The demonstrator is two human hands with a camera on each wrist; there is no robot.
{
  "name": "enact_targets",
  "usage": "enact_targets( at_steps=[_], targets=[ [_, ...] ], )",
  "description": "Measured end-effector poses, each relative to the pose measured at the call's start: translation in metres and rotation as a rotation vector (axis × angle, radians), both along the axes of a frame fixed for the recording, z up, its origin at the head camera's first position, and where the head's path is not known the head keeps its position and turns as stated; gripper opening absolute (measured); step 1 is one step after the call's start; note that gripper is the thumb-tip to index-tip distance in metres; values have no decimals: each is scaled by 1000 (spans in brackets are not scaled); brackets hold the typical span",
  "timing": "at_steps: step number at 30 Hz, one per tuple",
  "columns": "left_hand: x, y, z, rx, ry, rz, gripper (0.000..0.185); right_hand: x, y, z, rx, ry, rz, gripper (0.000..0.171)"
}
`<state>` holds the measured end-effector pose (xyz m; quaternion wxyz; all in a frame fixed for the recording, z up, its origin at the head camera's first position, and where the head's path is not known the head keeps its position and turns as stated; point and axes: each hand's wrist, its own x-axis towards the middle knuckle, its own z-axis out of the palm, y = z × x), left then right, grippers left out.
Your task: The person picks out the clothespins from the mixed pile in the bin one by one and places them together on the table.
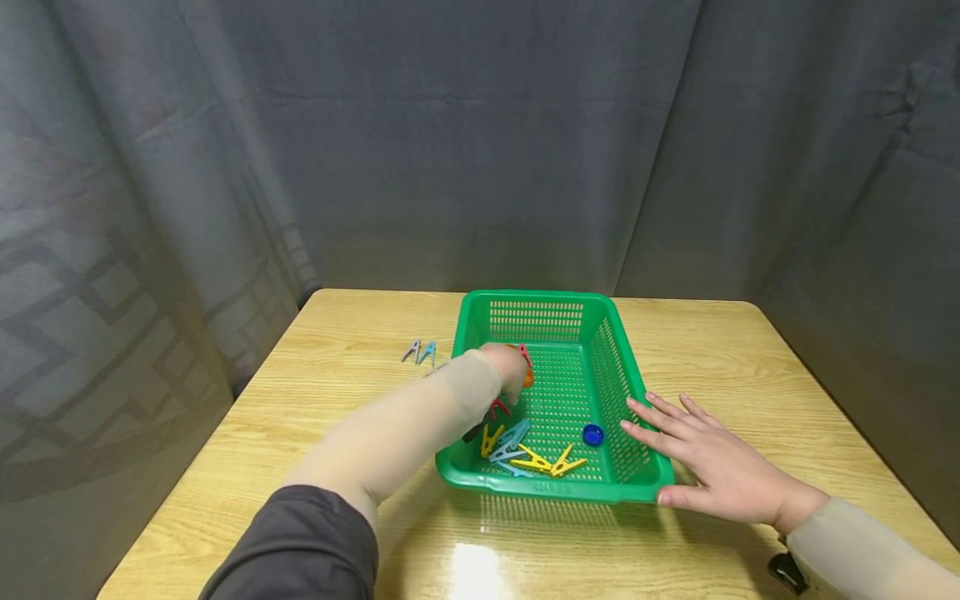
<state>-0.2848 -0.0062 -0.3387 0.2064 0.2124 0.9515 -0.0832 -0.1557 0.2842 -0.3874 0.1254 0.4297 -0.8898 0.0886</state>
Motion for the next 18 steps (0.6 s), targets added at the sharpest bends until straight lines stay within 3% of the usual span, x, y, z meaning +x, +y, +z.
enact_targets(
  at_steps=[6, 15, 18],
  targets=[
    [0, 0, -12, -17, -82, 74, 27, 0, 0, -1, -4, -2, 5, 81],
    [-6, 5, -21, 34, -41, -36, 15, 1, -1, 0, -12, 5, 0, 81],
    [-8, 6, -22, 78, -61, -72, 15, 1, -1, -1, -13, 3, -1, 81]
  ],
)
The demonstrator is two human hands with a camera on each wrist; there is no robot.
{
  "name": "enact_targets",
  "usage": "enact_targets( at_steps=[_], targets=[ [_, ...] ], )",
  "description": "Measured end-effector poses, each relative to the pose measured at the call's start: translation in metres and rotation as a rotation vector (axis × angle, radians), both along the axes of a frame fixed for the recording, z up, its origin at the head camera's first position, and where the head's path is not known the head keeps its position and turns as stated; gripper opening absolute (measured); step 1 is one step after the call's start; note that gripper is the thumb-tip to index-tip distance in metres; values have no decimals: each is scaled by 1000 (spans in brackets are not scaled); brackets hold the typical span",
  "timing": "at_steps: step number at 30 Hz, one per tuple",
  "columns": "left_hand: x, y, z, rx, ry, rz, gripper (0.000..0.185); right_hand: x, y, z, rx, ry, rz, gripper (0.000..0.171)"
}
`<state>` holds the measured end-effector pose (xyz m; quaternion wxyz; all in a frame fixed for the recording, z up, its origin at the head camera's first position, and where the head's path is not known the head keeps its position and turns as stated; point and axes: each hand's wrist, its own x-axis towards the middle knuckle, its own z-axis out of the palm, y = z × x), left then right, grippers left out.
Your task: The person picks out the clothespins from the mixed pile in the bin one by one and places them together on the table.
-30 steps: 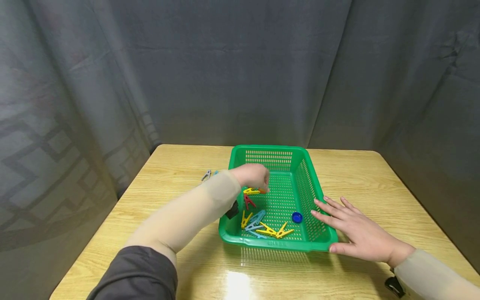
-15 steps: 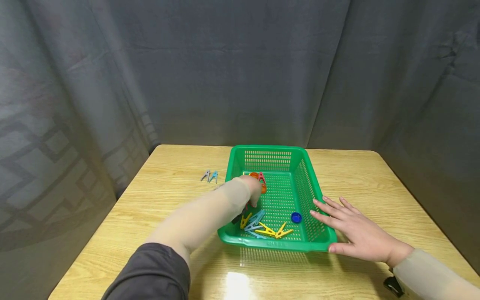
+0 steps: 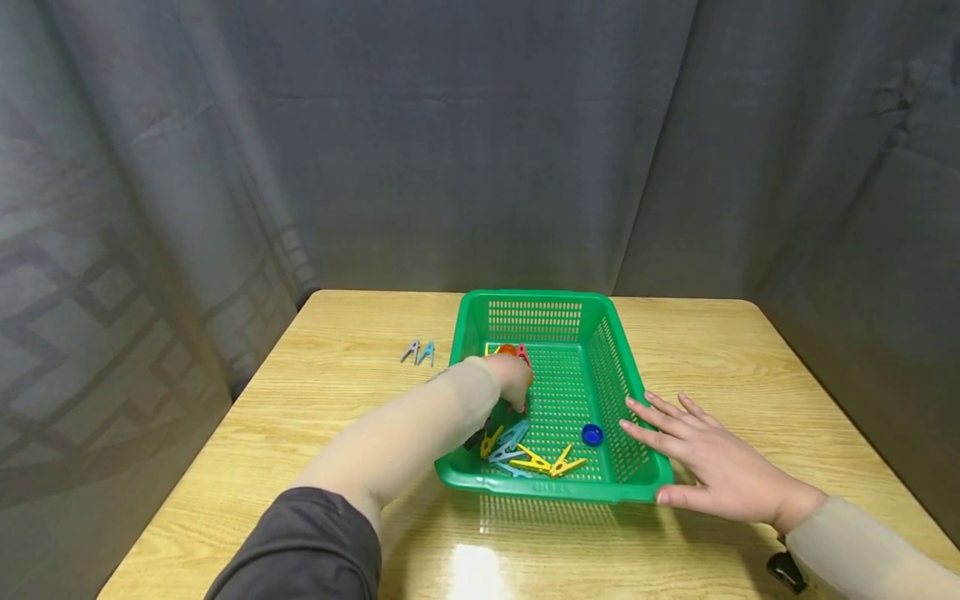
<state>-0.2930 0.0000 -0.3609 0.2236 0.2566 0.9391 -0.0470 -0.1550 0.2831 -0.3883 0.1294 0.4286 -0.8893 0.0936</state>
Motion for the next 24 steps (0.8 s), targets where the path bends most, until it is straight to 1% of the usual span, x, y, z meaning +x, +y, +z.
enact_targets(
  at_steps=[3, 6, 9, 12, 14, 17, 20, 21, 22, 24],
  targets=[
    [-3, 0, -2, 21, -13, -36, 18, 0, 0, 0, 3, -3, -2, 81],
    [-3, 0, -3, 6, -1, -34, 24, 0, 0, 0, 5, -4, -5, 81],
    [-1, -1, -3, -27, 27, 1, 36, 0, 0, 0, 7, -3, -4, 81],
    [3, 0, -3, -72, 37, 28, 42, 0, 1, 0, 11, 3, -4, 81],
    [4, 1, -3, -104, 43, 20, 41, 0, 1, -1, 14, 8, -4, 81],
    [4, 3, -4, -146, 48, -23, 33, 0, 1, -1, 16, 14, -4, 81],
    [4, 3, -5, -135, 50, -37, 30, 0, 1, -1, 14, 11, -5, 81],
    [4, 3, -5, -120, 41, -18, 33, 0, 1, -1, 13, 9, -5, 81],
    [4, 4, -5, -104, 38, 1, 40, 0, 1, -1, 12, 7, -4, 81],
    [5, 4, -5, -79, 31, 17, 50, 0, 1, 0, 8, 5, -3, 81]
  ],
)
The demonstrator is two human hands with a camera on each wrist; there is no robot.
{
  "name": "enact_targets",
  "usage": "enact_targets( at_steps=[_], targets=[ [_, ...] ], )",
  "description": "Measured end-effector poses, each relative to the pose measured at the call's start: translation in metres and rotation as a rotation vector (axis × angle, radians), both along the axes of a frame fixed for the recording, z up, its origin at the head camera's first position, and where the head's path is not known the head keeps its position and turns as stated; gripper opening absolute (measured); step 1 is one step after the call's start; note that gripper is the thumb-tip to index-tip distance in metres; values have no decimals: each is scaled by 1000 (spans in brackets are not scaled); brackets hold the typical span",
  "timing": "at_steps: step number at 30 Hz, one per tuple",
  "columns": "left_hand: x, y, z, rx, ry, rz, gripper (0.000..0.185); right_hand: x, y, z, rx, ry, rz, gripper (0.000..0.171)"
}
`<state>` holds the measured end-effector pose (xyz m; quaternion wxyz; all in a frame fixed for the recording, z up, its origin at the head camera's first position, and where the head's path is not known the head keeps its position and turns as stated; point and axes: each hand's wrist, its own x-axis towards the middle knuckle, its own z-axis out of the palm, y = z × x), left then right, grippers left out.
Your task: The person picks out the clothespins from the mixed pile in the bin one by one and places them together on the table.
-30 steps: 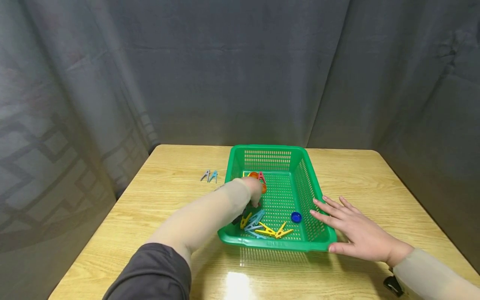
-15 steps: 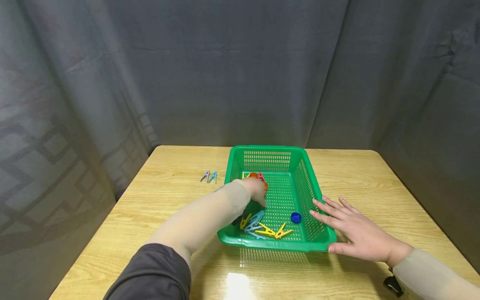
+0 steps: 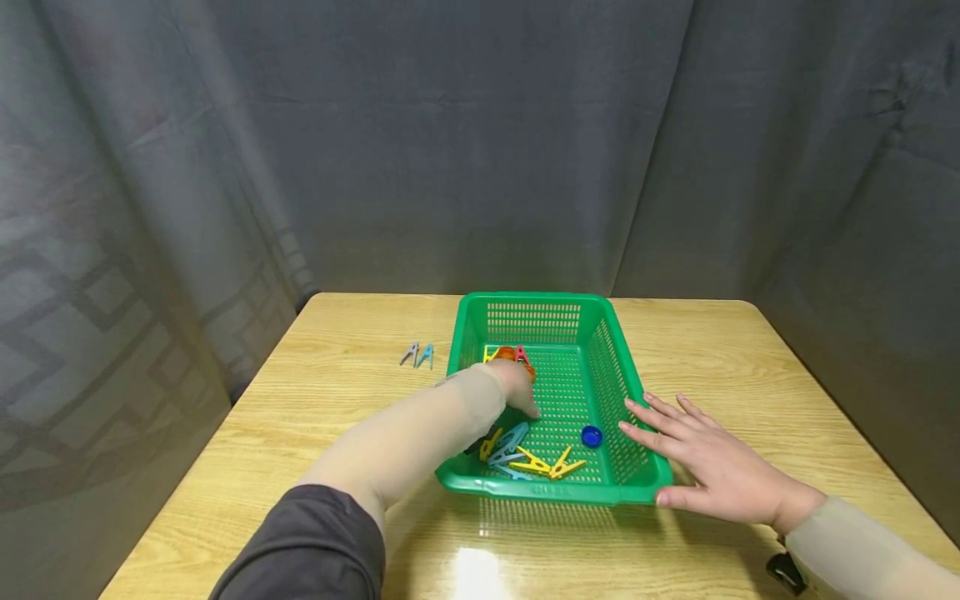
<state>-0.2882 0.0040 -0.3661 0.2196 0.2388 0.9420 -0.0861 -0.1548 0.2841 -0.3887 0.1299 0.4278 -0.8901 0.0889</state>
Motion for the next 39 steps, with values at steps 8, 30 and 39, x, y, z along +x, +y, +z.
enact_targets(
  at_steps=[8, 30, 39],
  targets=[
    [0, 5, -5, 48, 14, -48, 19, -1, 1, -2, -1, 17, -3, 81],
    [-9, 11, 0, 237, 62, -48, 22, -1, 1, -1, -1, 2, 0, 81],
    [-10, 7, 16, 388, 56, -34, 18, -1, 0, 0, -12, -16, 2, 81]
  ],
)
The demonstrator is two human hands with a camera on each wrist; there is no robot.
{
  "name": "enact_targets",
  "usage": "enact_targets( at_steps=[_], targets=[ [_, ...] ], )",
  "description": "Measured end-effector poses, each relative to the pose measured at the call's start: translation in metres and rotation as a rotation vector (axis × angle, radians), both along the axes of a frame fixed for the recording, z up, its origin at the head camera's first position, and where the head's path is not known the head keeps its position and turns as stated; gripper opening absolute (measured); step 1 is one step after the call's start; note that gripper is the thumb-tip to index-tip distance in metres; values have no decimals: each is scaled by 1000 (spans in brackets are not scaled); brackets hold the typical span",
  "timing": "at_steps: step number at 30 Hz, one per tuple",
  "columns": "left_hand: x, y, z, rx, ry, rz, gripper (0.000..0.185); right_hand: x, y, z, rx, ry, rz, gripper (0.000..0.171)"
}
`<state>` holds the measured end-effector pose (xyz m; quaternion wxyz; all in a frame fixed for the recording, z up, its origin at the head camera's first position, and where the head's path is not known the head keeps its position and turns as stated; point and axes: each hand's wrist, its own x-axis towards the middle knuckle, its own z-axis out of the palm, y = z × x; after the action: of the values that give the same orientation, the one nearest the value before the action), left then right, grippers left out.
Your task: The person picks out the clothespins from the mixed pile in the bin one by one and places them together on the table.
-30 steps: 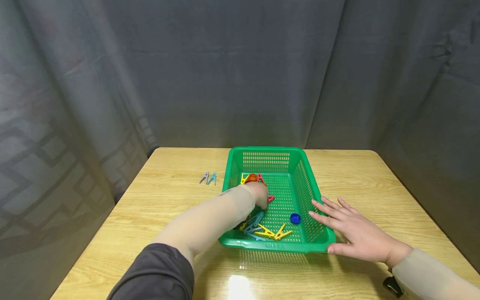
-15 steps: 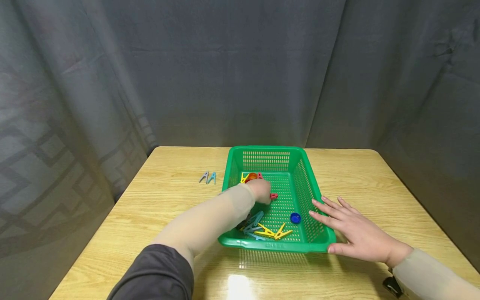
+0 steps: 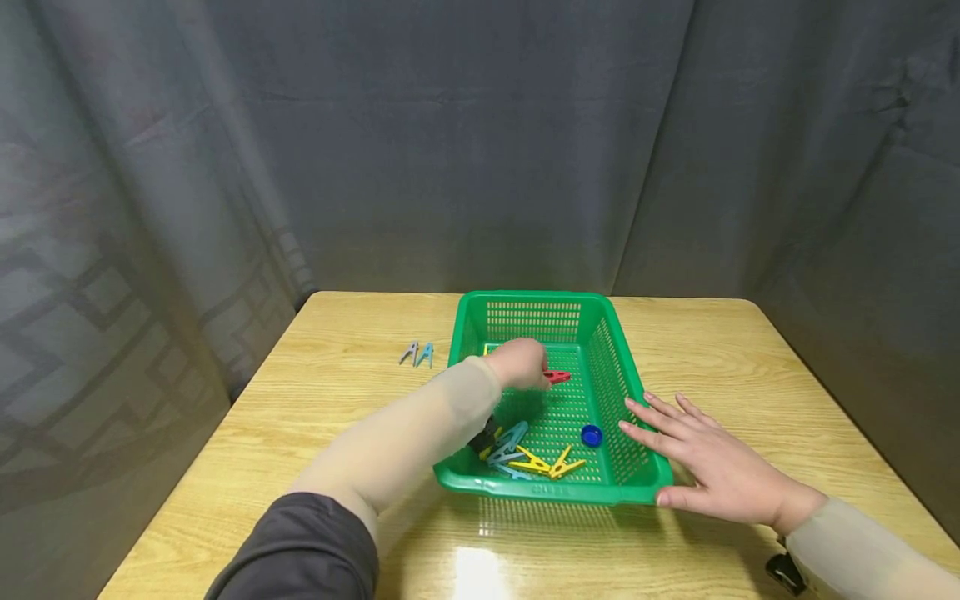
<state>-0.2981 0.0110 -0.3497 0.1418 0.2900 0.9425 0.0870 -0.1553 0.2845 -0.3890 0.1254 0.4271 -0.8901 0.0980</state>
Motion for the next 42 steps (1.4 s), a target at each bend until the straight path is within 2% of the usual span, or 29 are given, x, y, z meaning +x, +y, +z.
enact_targets(
  at_steps=[9, 17, 24, 27, 33, 42],
  targets=[
    [-3, -11, 12, 126, -36, 75, 19, -2, 1, 0, -5, 11, 2, 81],
    [-7, -26, 20, 229, -59, 76, 25, -2, 1, 0, -4, 9, 4, 81],
    [-11, -38, 28, 406, -119, 138, 29, -2, 1, 0, -9, 8, 4, 81],
    [-12, -45, 33, 467, -97, 160, 29, -2, 1, 1, -11, 10, 5, 81],
    [-14, -61, 38, 543, -53, 160, 27, -2, 1, 1, -14, 10, 7, 81],
    [-19, -86, 40, 593, -59, 252, 28, -2, 3, 0, -16, 10, 9, 80]
  ],
)
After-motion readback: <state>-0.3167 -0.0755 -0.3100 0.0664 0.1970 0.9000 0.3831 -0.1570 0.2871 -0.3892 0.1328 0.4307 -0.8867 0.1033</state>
